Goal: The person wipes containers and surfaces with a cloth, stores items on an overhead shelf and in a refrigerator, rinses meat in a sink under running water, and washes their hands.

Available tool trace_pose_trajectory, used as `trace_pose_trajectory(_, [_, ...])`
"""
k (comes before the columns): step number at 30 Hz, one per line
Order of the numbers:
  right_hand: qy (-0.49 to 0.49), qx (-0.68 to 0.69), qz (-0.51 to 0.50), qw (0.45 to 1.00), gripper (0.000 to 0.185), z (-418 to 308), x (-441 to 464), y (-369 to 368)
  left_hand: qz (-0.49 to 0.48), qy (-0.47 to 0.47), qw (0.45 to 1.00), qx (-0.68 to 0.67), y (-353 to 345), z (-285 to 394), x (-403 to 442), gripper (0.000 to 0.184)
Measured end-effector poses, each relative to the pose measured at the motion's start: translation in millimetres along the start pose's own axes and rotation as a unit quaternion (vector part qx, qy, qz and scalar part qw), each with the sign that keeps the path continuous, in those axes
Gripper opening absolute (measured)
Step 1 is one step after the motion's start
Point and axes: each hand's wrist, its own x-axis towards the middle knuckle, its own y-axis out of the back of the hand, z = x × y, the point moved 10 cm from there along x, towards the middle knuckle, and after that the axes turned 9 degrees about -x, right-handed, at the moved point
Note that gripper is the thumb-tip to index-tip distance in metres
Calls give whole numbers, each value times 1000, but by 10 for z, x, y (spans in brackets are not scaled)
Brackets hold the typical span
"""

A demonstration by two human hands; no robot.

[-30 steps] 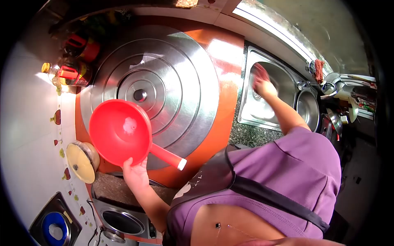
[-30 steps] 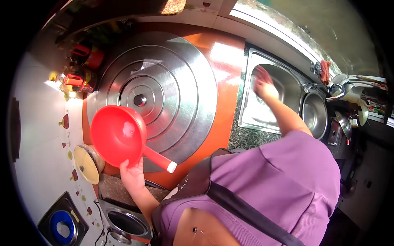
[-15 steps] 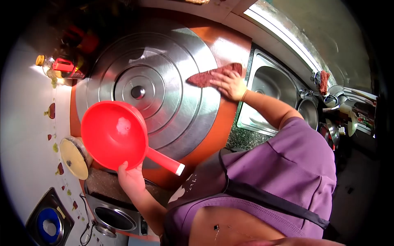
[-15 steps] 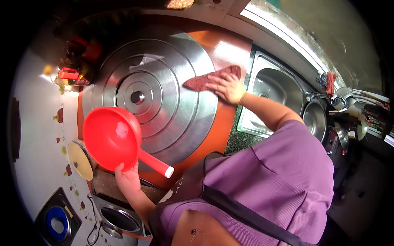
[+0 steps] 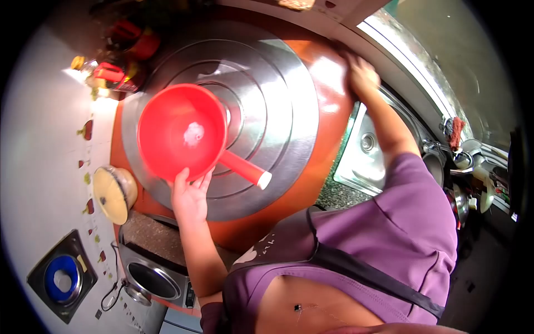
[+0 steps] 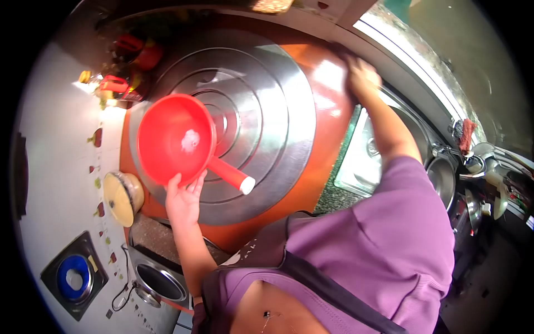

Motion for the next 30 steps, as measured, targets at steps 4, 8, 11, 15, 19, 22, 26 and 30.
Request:
trace_pose_trajectory(4, [-226, 89, -194, 950, 49, 1801, -1283, -1001, 20, -5, 1000, -3, 48, 73, 412, 50])
trace_pose_trajectory(8, [-175, 152, -7, 973, 40, 1510, -1913, -194, -23, -27, 999, -41, -277, 73, 1232, 57])
trace_pose_trajectory(11, [87, 210, 112, 967, 43, -14, -1908, 573, 25, -70, 994, -80, -329, 116, 1663, 58])
trace_pose_trajectory(15, [405, 132, 96, 900, 49, -2248, -1717, 695, 44, -98, 983, -152, -230, 215, 1588, 54])
trace_pose_trajectory(19, [298, 167, 139, 930, 43, -3451, -111, 1195, 47, -108, 986, -116, 22, 398, 1056, 49])
trace_pose_trajectory(22, [250, 270, 147, 918, 42, -4299, 650, 1687, 70, -123, 987, -73, 56, 489, 841, 48])
trace_pose_trajectory(26, [352, 157, 225, 895, 40, -4979, 989, 1494, 50, -98, 991, -74, -27, 311, 1138, 45])
trace_pose_trajectory(30, [147, 127, 78, 978, 33, -3494, 1534, 982, -28, -54, 994, -86, -501, 96, 1492, 53])
